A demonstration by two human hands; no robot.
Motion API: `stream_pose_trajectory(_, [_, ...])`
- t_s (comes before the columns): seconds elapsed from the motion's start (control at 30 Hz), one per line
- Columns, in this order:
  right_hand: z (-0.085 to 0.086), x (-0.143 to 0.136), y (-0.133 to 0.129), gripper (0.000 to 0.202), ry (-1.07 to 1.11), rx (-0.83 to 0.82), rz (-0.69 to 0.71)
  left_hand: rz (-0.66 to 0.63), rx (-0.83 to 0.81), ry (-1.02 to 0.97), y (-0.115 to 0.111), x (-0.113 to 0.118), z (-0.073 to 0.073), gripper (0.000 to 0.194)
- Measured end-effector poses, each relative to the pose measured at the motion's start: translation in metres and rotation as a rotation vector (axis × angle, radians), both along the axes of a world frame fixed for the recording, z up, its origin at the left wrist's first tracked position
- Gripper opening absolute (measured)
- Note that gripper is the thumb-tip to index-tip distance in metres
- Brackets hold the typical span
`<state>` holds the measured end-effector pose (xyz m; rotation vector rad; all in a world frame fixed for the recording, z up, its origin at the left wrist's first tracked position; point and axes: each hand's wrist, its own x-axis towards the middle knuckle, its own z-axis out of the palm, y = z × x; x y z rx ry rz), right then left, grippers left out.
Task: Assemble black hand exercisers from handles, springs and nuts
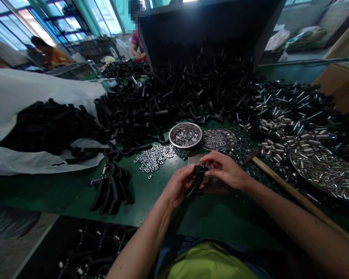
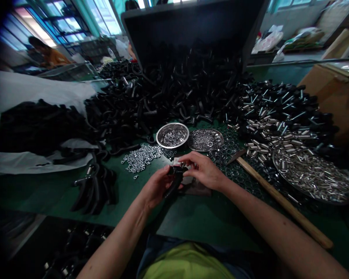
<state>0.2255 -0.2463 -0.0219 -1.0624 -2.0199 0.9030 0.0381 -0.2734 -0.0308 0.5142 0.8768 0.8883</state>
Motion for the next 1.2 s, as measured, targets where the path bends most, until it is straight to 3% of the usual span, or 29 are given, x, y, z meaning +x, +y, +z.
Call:
stream_pose_trajectory(0.1, [-0.007,0.018,0.005,0.032,-0.292,0.320,0.077,-0.095,0.196,0.177,0.007,0.009,0.002,0.034])
stream_pose_trajectory(0.2, [-0.022,0.034,0.011,0.025,-0.536,0.558,0.130,-0.062,0.328,0.324,0.010,0.022,-0.002,0.038])
stream_pose_trajectory(0.33, [-0.045,0.048,0.016,0.029,-0.627,0.727,0.232,0.065,0.464,0.469,0.000,0.037,-0.019,0.048])
stream_pose_trajectory(0.43, [-0.054,0.053,0.015,0.028,-0.642,0.765,0.268,0.012,0.674,0.705,-0.012,0.043,-0.030,0.053])
stream_pose_trajectory(0.57, [-0.048,0.064,0.004,0.031,-0.800,0.734,0.199,-0.188,0.915,1.093,-0.023,0.046,-0.037,0.058])
stream_pose_trajectory(0.67, [-0.037,0.082,-0.013,0.031,-0.942,0.629,-0.114,-0.242,1.002,1.228,-0.024,0.045,-0.040,0.059])
stream_pose_trajectory(0.77, [-0.030,0.108,-0.033,0.032,-1.065,0.439,-0.495,-0.193,1.013,1.259,-0.022,0.045,-0.043,0.058])
stream_pose_trajectory(0.83, [-0.033,0.126,-0.044,0.032,-1.136,0.309,-0.615,-0.182,0.992,1.316,-0.020,0.046,-0.044,0.055])
stream_pose_trajectory(0.93, [-0.043,0.144,-0.050,0.027,-1.153,0.155,-0.653,-0.209,0.969,1.414,-0.019,0.047,-0.043,0.054])
stream_pose_trajectory(1.03, [-0.044,0.145,-0.049,0.028,-1.119,0.141,-0.699,-0.215,0.975,1.447,-0.019,0.047,-0.040,0.054])
stream_pose_trajectory(1.1, [-0.032,0.135,-0.050,0.032,-1.012,0.156,-0.713,-0.215,0.978,1.459,-0.019,0.047,-0.039,0.054])
stream_pose_trajectory(1.2, [-0.005,0.108,-0.059,0.037,-0.646,0.116,-0.655,-0.212,0.980,1.499,-0.020,0.048,-0.038,0.053])
